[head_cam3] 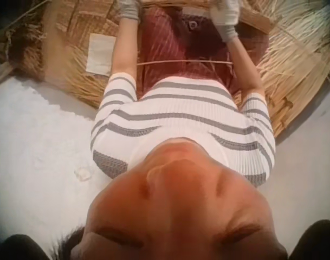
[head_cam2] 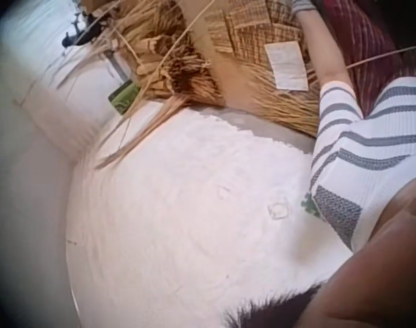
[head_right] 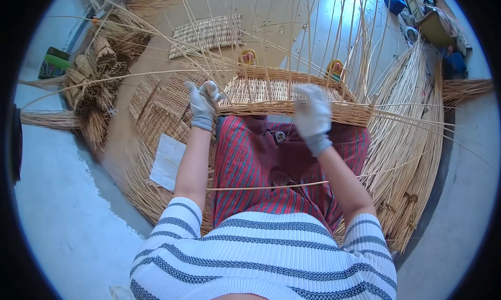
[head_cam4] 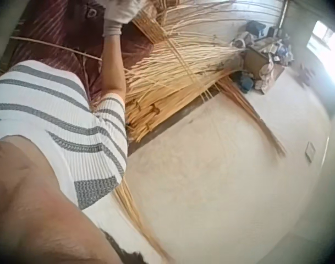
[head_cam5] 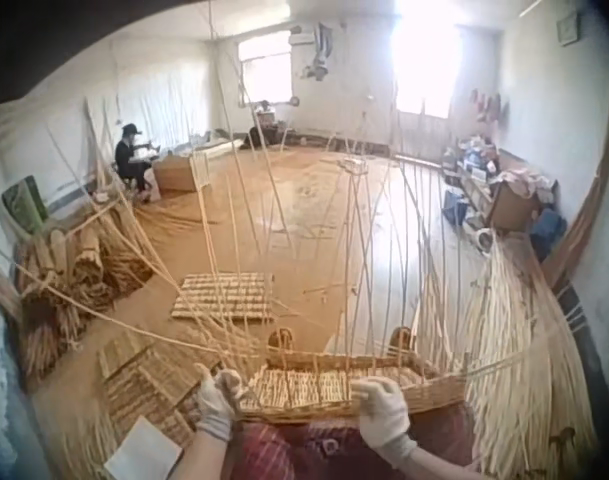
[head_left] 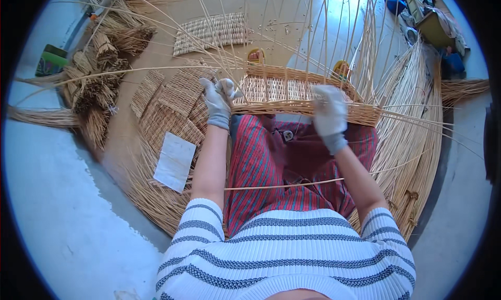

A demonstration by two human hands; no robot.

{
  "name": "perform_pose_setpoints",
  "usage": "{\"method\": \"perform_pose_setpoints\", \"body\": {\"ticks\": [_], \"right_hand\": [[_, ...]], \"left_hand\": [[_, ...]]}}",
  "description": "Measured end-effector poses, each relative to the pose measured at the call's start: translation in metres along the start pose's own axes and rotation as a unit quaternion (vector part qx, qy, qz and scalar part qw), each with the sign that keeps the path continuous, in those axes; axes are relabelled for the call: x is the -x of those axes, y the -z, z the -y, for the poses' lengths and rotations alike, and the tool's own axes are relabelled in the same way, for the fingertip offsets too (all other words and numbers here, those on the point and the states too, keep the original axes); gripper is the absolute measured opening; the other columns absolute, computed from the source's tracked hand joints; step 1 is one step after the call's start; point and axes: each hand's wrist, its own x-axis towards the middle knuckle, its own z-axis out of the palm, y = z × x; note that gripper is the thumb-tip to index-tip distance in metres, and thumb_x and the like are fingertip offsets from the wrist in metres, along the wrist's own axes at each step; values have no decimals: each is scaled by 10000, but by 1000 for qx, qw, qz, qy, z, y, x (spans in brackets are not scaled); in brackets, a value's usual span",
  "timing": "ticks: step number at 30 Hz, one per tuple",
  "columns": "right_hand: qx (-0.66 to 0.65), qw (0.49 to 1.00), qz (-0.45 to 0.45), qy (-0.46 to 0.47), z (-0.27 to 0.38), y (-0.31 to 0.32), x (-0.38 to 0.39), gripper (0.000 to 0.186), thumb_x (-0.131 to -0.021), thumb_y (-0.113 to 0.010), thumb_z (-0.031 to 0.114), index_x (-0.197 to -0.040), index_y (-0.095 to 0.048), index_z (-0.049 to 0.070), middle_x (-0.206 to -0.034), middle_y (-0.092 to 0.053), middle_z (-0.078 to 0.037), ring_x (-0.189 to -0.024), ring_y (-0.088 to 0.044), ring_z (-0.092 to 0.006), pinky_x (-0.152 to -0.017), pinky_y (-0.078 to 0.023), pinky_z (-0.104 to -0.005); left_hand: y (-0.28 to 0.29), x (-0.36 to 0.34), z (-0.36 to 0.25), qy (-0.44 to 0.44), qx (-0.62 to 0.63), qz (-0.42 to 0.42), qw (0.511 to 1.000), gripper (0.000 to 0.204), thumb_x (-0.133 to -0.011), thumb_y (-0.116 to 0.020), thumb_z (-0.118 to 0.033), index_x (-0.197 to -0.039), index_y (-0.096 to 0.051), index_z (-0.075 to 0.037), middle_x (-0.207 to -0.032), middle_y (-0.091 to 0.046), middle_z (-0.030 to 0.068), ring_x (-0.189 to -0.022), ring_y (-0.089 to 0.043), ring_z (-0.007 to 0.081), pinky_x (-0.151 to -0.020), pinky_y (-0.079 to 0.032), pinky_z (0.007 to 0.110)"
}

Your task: Weaving a wicker basket using long reeds.

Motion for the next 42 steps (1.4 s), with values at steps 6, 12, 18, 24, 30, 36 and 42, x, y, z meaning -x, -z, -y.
{"method": "perform_pose_setpoints", "body": {"ticks": [6, 12, 18, 24, 30, 36, 42], "right_hand": [[-41, 982, 184, -8, 121, -120, -86, 360, -927, -635, 244, -1255, -621, 97, -1135, -676, -156, -1038, -671, -337, -872, -551, -428], [93, 945, 301, -89, 64, -162, -141, 232, -905, -555, 228, -935, -718, 65, -890, -723, -184, -885, -704, -364, -800, -560, -449], [26, 995, 99, 9, 68, -160, -91, 364, -895, -611, 173, -1258, -614, 143, -1213, -663, -161, -1096, -642, -336, -954, -489, -442], [153, 946, 207, 196, 58, -150, -42, 391, -896, -656, 424, -1269, -651, 307, -1362, -607, -71, -1318, -501, -296, -1126, -329, -560], [109, 956, 225, 151, 22, -191, -22, 449, -928, -603, 473, -1337, -597, 290, -1355, -616, -82, -1328, -497, -313, -1110, -362, -507], [128, 964, 174, 152, 78, -151, -31, 514, -890, -665, 438, -1363, -572, 258, -1343, -594, -95, -1292, -520, -319, -1046, -408, -526], [-300, 759, 485, -313, 156, 3, 76, 158, -947, -669, 231, -952, -707, 77, -799, -679, -51, -655, -627, -149, -635, -530, -310]], "left_hand": [[6, 3, -2, 27, -10, -53, 998, 967, -863, -242, -875, -862, -692, -19, -672, -606, 48, -617, -554, 194, -631, -489, 315], [4, 8, 6, 14, 16, 19, 1000, 847, -931, -283, -785, -869, -695, -47, -731, -642, 55, -586, -552, 188, -733, -585, 436], [10, 6, 5, 28, 11, 47, 998, 846, -947, -264, -766, -922, -692, -37, -788, -669, 57, -639, -577, 186, -789, -574, 441], [17, 2, 9, 11, 28, 61, 998, 851, -940, -320, -769, -969, -708, -13, -832, -695, 69, -668, -593, 176, -657, -500, 285], [26, -5, 11, 6, 44, 65, 997, 872, -935, -319, -780, -949, -708, 0, -835, -695, 94, -709, -609, 208, -669, -489, 322], [26, -9, -7, 59, -6, 19, 998, 835, -914, -340, -785, -957, -685, -26, -846, -701, 84, -683, -599, 205, -759, -536, 357], [18, 1, -18, 49, 21, 174, 983, 482, -985, -547, -505, -946, -632, -32, -780, -643, 55, -634, -627, 189, -777, -622, 449]]}}
